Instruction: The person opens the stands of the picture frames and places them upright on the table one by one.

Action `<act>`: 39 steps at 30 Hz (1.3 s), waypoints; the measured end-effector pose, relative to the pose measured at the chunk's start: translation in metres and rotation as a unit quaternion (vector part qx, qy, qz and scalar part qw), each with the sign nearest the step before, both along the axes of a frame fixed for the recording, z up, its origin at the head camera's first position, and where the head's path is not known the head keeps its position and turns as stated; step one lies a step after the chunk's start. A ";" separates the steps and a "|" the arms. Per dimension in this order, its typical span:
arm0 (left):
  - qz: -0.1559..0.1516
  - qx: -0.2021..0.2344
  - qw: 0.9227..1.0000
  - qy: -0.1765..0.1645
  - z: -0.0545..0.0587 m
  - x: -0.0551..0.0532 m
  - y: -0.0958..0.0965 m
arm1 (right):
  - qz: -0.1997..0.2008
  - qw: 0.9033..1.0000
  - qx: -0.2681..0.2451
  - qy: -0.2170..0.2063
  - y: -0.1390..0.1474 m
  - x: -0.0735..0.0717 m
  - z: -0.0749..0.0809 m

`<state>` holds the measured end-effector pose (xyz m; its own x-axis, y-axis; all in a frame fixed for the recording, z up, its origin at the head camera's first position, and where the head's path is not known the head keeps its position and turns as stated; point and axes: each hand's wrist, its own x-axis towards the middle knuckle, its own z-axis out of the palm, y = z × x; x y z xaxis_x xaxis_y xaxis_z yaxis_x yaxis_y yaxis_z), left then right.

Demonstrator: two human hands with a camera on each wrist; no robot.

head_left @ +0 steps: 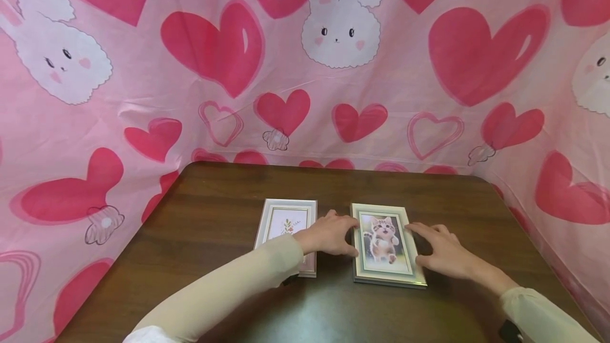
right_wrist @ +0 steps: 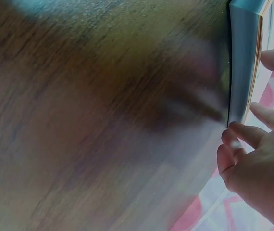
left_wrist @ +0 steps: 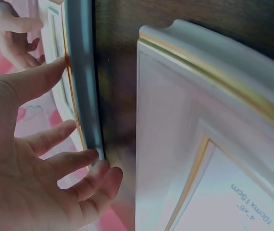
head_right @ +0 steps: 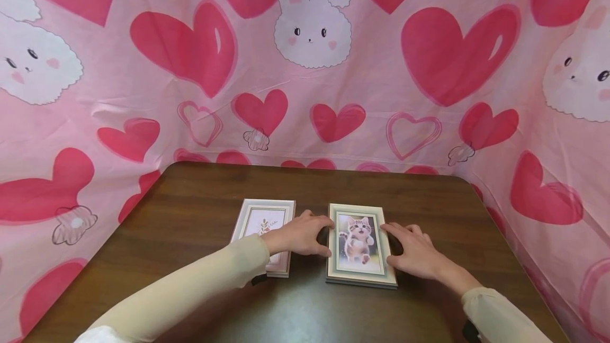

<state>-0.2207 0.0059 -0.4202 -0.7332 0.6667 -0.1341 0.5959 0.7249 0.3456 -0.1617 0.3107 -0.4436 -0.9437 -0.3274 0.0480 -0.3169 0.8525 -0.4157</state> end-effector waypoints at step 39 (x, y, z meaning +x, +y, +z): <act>0.032 0.006 0.998 -0.045 0.000 -0.008 0.003 | -0.012 0.995 -0.017 -0.093 0.000 -0.011 0.009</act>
